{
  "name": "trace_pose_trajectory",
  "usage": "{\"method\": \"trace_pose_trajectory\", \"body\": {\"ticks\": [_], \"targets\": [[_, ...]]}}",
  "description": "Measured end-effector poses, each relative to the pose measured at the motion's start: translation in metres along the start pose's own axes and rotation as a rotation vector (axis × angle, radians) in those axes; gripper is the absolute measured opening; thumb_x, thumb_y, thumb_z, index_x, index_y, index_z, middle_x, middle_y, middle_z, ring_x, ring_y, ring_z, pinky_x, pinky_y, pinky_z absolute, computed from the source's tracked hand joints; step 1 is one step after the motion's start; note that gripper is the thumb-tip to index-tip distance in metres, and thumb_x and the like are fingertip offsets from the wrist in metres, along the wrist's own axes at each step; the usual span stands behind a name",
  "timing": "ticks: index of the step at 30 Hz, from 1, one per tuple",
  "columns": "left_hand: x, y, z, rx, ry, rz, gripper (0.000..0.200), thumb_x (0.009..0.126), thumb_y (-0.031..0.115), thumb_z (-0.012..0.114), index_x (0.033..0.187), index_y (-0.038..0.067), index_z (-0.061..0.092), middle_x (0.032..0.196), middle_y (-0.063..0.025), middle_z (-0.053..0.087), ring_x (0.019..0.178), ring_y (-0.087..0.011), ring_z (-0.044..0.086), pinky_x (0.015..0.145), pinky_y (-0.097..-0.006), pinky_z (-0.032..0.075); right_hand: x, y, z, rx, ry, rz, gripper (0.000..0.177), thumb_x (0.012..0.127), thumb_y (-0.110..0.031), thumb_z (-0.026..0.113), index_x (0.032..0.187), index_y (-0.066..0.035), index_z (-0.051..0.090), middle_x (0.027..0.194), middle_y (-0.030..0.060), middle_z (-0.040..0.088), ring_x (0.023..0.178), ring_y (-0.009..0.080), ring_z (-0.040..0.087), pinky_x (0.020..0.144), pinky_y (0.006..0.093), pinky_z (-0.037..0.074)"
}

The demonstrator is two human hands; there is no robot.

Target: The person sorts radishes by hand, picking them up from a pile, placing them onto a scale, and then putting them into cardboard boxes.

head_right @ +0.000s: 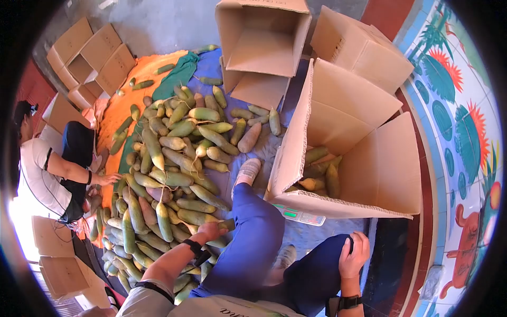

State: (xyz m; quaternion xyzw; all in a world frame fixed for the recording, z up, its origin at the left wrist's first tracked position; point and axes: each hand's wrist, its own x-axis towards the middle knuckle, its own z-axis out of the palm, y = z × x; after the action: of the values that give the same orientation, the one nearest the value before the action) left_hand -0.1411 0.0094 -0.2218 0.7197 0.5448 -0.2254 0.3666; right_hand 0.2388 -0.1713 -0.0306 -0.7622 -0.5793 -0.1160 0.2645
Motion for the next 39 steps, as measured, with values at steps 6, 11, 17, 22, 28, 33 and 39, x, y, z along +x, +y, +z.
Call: {"method": "trace_pose_trajectory", "body": {"ticks": [6,11,17,22,28,33,39], "targets": [[-0.036,-0.02,-0.02,-0.281,0.264,-0.099,0.073,0.084,0.064,0.05,0.11,-0.004,0.062,0.107,-0.0256,0.065,0.102,-0.0379,0.062,0.088,-0.0454,0.048,-0.004,0.0,0.003,0.028,0.085,0.005,0.016,0.081,-0.001,0.062,0.096,0.001,0.059,0.099,0.0179,0.061,0.09,0.0362,0.06,0.08,0.0426,0.049],[-0.068,-0.011,-0.061,-0.501,0.889,0.195,0.061,0.085,0.052,0.059,0.099,-0.007,0.062,0.087,-0.0295,0.064,0.088,-0.0446,0.062,0.078,-0.0473,0.049,-0.006,0.001,0.005,0.061,0.152,0.013,0.014,0.081,-0.002,0.062,0.095,0.001,0.06,0.098,0.0173,0.061,0.089,0.0358,0.06,0.079,0.0418,0.049],[-0.146,0.047,-0.117,-0.701,1.042,0.424,0.041,0.086,0.039,0.064,0.087,-0.002,0.059,0.071,-0.0226,0.061,0.069,-0.0414,0.059,0.063,-0.0443,0.046,-0.009,-0.001,0.004,0.089,0.215,-0.024,0.014,0.081,-0.001,0.062,0.094,0.001,0.06,0.097,0.0164,0.061,0.089,0.0351,0.061,0.079,0.0414,0.049],[-0.173,0.081,-0.114,-0.631,1.07,0.778,0.043,0.084,0.039,0.065,0.097,-0.002,0.058,0.075,-0.0205,0.061,0.07,-0.0408,0.06,0.064,-0.044,0.048,-0.008,-0.008,-0.006,0.154,0.201,-0.018,0.015,0.081,-0.002,0.061,0.095,0.001,0.059,0.097,0.0175,0.061,0.089,0.0353,0.06,0.08,0.041,0.049],[-0.185,0.117,-0.099,-0.297,0.963,1.096,0.05,0.079,0.042,0.07,0.102,0.0,0.057,0.08,-0.0189,0.06,0.075,-0.0403,0.059,0.067,-0.0463,0.048,-0.01,-0.059,-0.033,0.484,0.177,-0.022,0.033,0.085,-0.018,0.059,0.111,0.003,0.055,0.099,0.0187,0.06,0.089,0.0328,0.059,0.081,0.0394,0.048],[-0.183,0.138,-0.075,-0.134,0.797,1.246,0.052,0.078,0.043,0.071,0.104,0.0,0.057,0.084,-0.0171,0.061,0.079,-0.0381,0.06,0.073,-0.0452,0.048,-0.012,-0.077,-0.043,0.843,0.244,0.095,0.05,0.092,-0.036,0.054,0.121,0.004,0.052,0.1,0.0133,0.059,0.091,0.0232,0.058,0.081,0.0351,0.047],[-0.187,0.146,-0.07,-0.133,0.763,1.291,0.049,0.077,0.042,0.071,0.102,0.001,0.058,0.083,-0.0152,0.061,0.077,-0.0358,0.061,0.073,-0.0431,0.049,-0.025,-0.066,-0.043,0.701,0.115,0.16,0.052,0.093,-0.039,0.055,0.122,0.004,0.052,0.108,0.0106,0.057,0.098,0.0196,0.056,0.087,0.0319,0.044]]}}
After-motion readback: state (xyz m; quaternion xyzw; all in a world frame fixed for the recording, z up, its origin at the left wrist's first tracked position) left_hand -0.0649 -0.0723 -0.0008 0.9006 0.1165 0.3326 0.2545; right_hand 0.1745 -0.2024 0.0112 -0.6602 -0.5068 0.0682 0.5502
